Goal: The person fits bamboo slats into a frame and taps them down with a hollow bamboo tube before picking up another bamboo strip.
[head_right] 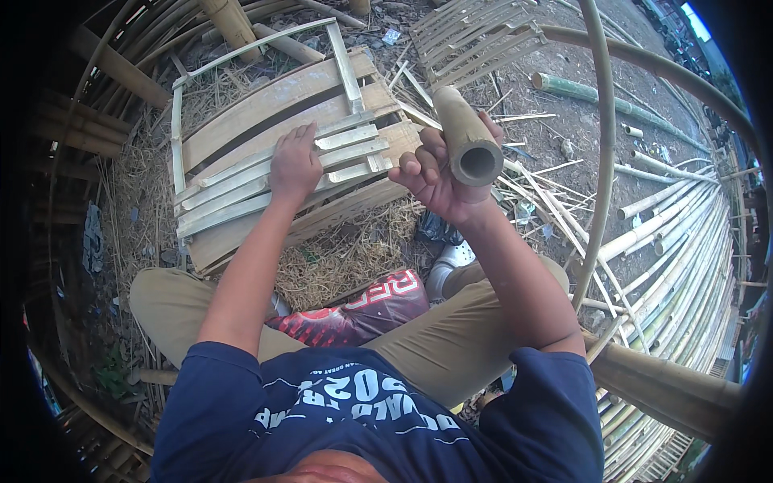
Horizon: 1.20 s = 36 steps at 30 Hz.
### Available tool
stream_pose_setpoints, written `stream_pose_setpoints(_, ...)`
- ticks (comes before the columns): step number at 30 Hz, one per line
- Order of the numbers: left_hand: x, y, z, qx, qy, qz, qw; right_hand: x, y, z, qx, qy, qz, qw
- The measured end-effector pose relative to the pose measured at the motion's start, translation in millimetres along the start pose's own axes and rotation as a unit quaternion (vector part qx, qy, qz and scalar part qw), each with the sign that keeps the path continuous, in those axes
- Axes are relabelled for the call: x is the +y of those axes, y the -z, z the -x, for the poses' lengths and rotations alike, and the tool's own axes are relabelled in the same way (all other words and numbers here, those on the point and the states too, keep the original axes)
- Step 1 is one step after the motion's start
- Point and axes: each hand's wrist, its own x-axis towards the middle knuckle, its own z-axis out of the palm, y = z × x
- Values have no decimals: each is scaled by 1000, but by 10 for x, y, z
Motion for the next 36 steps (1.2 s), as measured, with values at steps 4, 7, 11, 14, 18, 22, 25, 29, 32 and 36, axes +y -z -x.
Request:
stream_pose_setpoints(4, 8, 20, 8, 4, 1, -2, 1000, 11, -181, -106, 286, -66, 231, 928)
stream_pose_setpoints(7, -30, 35, 28, -3, 7, 1, 1000, 18, 11, -123, 441, -156, 560, 684)
stream_pose_setpoints(11, 39, 10, 6, 24, -8, 21, 999, -102, 398, -77, 419, -176, 659, 599)
stream_pose_setpoints(14, 5, 19, 18, 25, -6, 17, 1000, -47, 397, -169, 357, -161, 826, 405)
stream_pose_setpoints(18, 19, 26, 4, 16, -5, 20, 1000, 43, 492, -216, 317, -146, 897, 273)
stream_pose_setpoints(22, -4, 10, 6, 4, 3, 0, 1000, 64, 503, -275, 311, -146, 902, 261)
stream_pose_setpoints(25, -1, 15, 6, -2, 5, 11, 1000, 67, 512, -299, 296, -150, 909, 252)
stream_pose_setpoints(29, -1, -3, 8, 7, 3, 13, 1000, 64, 527, -322, 291, -167, 909, 246)
stream_pose_setpoints(32, 1, 1, 13, 4, 6, 14, 1000, 50, 487, -373, 286, -171, 913, 235)
stream_pose_setpoints(36, -23, 22, 32, 1, 11, 18, 1000, 174, 265, -524, 326, 90, 880, 332)
